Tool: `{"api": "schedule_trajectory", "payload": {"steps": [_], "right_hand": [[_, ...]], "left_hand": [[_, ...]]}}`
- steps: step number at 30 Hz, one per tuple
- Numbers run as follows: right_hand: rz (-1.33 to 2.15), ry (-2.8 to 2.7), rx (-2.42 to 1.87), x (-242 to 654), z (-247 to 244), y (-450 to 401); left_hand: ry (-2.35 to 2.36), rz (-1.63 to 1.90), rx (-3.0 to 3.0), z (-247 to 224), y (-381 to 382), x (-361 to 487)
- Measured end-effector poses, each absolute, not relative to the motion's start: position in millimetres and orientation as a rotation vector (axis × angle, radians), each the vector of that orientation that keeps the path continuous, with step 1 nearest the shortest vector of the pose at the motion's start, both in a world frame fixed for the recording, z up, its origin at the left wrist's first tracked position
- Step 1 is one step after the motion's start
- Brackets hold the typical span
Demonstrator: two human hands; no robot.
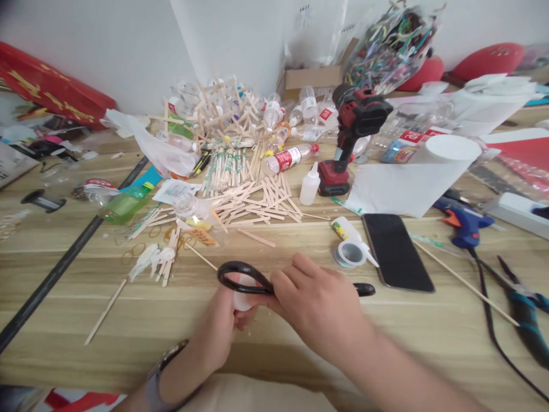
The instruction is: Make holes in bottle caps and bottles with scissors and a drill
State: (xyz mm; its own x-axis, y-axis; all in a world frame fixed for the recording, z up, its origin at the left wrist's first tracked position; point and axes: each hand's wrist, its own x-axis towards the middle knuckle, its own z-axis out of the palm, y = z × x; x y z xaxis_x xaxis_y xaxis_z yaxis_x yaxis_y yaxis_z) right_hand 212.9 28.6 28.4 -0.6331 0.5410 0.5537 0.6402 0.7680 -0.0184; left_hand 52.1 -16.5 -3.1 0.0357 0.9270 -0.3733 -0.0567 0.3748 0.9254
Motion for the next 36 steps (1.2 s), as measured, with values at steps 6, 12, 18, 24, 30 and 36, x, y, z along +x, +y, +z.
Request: {"api": "schedule_trajectory", "payload": {"steps": [6, 12, 18, 24, 30, 36], "right_hand": [[-0.412, -2.476, -0.815, 213.1, 33.4, 30.1], [-0.34, -2.502, -0.798, 213.0, 33.5, 34.1], [0.23, -2.397, -1.002, 207.2, 11.1, 27.8], [0.936, -2.111, -1.293, 196.2, 1.8, 14.3], [1.569, -1.793, -1.41, 186.6, 11.5, 8.7], [1.733, -1.696, -1.342, 188.7, 18.5, 11.0]], "left_hand": [[1.348, 0.894, 0.928, 4.6, -13.7, 48.0], [1.391, 0.796, 1.09, 15.2, -8.5, 43.5], [1.557, 0.977, 1.422, 12.1, -17.1, 49.1], [1.644, 1.121, 1.582, 2.3, -24.3, 53.3], [1.672, 1.223, 1.885, -3.8, -22.9, 48.1], [1.518, 1.307, 1.807, -10.5, -28.4, 45.7]]}}
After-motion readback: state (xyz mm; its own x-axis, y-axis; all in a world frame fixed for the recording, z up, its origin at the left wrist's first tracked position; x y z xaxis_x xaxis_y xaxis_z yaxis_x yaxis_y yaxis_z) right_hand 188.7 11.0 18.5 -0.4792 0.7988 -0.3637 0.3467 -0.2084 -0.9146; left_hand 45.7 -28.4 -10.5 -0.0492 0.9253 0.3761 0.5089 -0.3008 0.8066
